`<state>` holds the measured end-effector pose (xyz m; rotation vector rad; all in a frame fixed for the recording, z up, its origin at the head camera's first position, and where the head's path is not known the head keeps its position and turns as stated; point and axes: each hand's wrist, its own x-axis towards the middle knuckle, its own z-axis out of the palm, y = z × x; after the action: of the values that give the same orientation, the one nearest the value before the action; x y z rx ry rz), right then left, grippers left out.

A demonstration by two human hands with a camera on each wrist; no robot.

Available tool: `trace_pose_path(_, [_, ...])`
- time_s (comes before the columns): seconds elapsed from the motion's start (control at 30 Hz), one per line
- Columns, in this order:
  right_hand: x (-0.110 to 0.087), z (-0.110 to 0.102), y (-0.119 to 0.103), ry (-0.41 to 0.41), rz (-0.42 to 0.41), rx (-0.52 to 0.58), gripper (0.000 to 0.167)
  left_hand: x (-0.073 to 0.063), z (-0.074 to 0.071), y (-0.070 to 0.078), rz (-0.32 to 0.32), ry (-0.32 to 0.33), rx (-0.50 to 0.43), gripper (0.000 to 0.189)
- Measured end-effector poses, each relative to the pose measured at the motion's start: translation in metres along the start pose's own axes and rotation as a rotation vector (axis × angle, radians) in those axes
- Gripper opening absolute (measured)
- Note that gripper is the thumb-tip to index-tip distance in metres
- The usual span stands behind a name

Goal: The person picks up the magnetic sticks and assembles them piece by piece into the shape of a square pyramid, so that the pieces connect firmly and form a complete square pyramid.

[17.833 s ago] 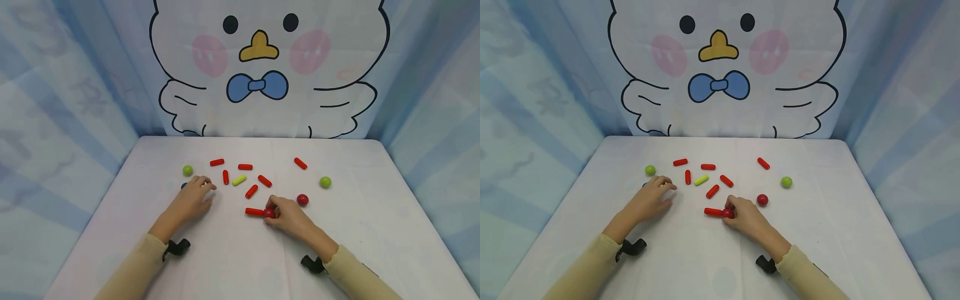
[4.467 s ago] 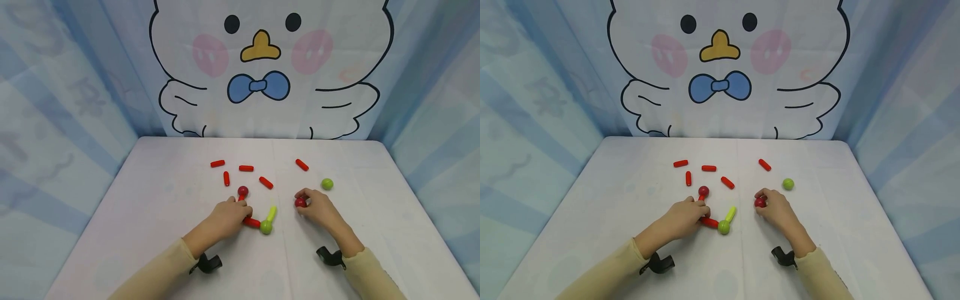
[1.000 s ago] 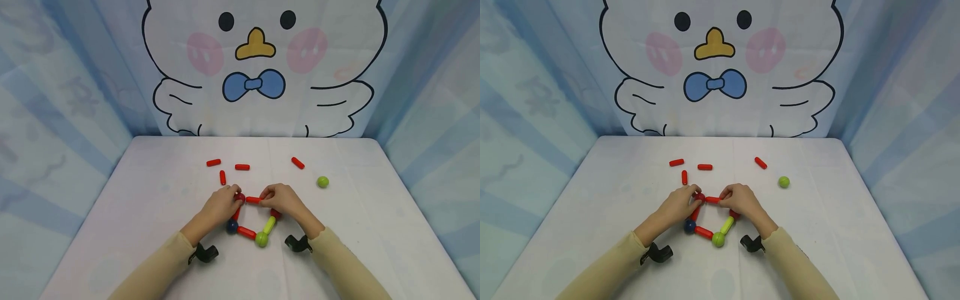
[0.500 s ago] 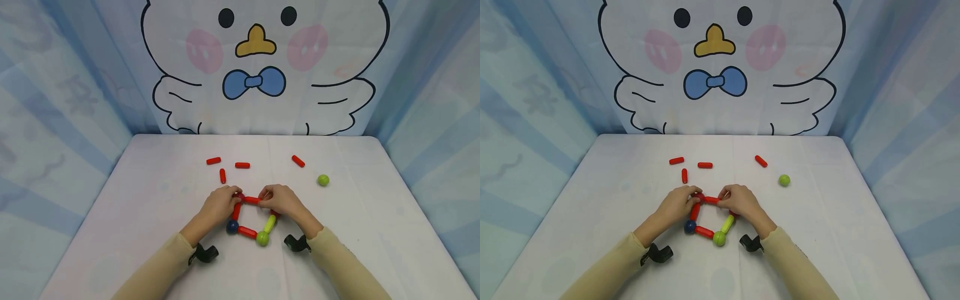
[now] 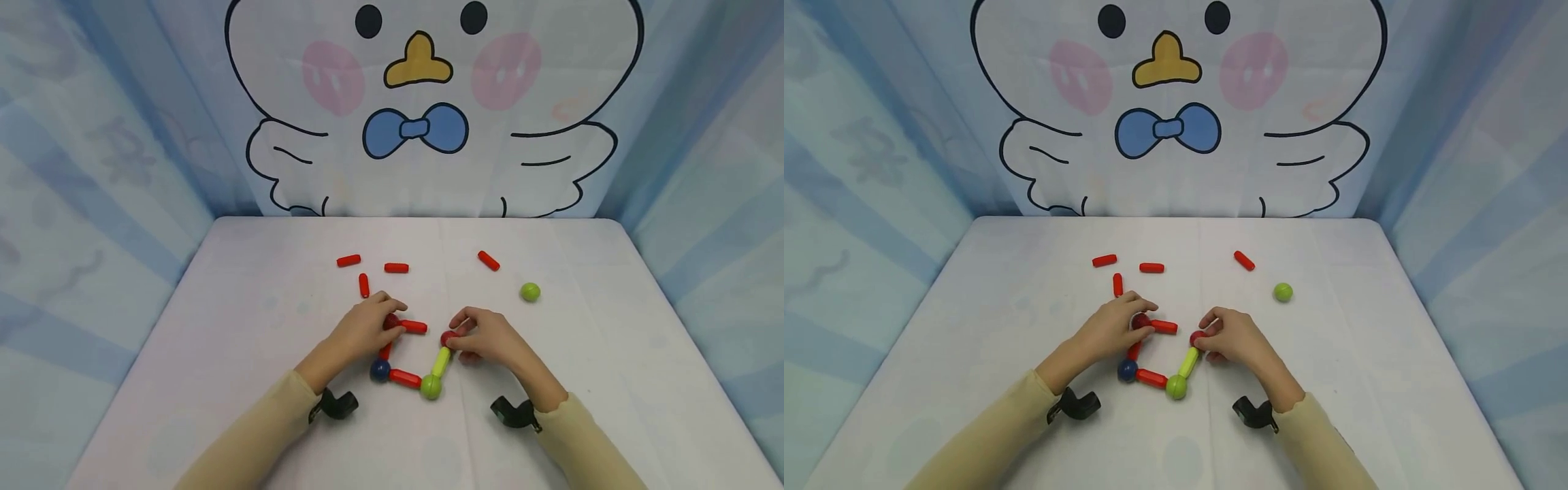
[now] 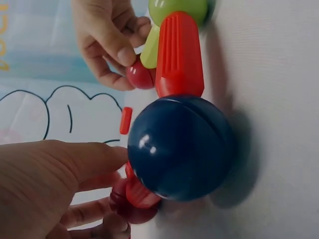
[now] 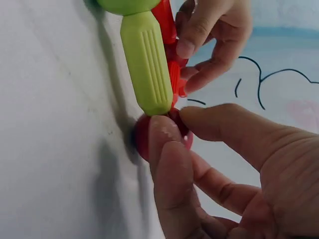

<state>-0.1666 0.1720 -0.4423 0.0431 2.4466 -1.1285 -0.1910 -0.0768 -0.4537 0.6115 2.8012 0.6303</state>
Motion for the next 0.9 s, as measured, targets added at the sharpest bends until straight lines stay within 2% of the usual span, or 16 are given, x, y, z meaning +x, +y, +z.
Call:
trace_pose_path(0.1, [0.003, 0.001, 0.001, 0.025, -0.037, -0.017, 0.026, 0.005, -0.001, 0.006, -0.003, -0.027, 0.082, 0.036])
trace_pose_path(0.2, [0.006, 0.002, -0.001, 0.048, -0.065, -0.061, 0.024, 0.008, -0.001, 0.012, -0.022, -0.049, 0.119, 0.031])
trace_pose_path(0.3, [0.009, 0.003, -0.004, 0.058, -0.094, -0.088, 0.024, 0.007, 0.000, 0.014, -0.039, -0.040, 0.110, 0.027])
trace_pose_path(0.5, [0.014, 0.004, -0.011, 0.046, -0.103, -0.061, 0.025, 0.004, 0.001, 0.011, -0.022, -0.003, 0.090, 0.024])
trace_pose_path(0.77, [0.018, 0.012, -0.012, 0.032, -0.142, -0.028, 0.026, 0.003, 0.000, 0.012, -0.003, -0.018, 0.111, 0.025])
trace_pose_path(0.9, [0.019, 0.015, -0.012, 0.055, -0.155, -0.043, 0.027, 0.002, -0.001, 0.013, 0.001, -0.001, 0.117, 0.024])
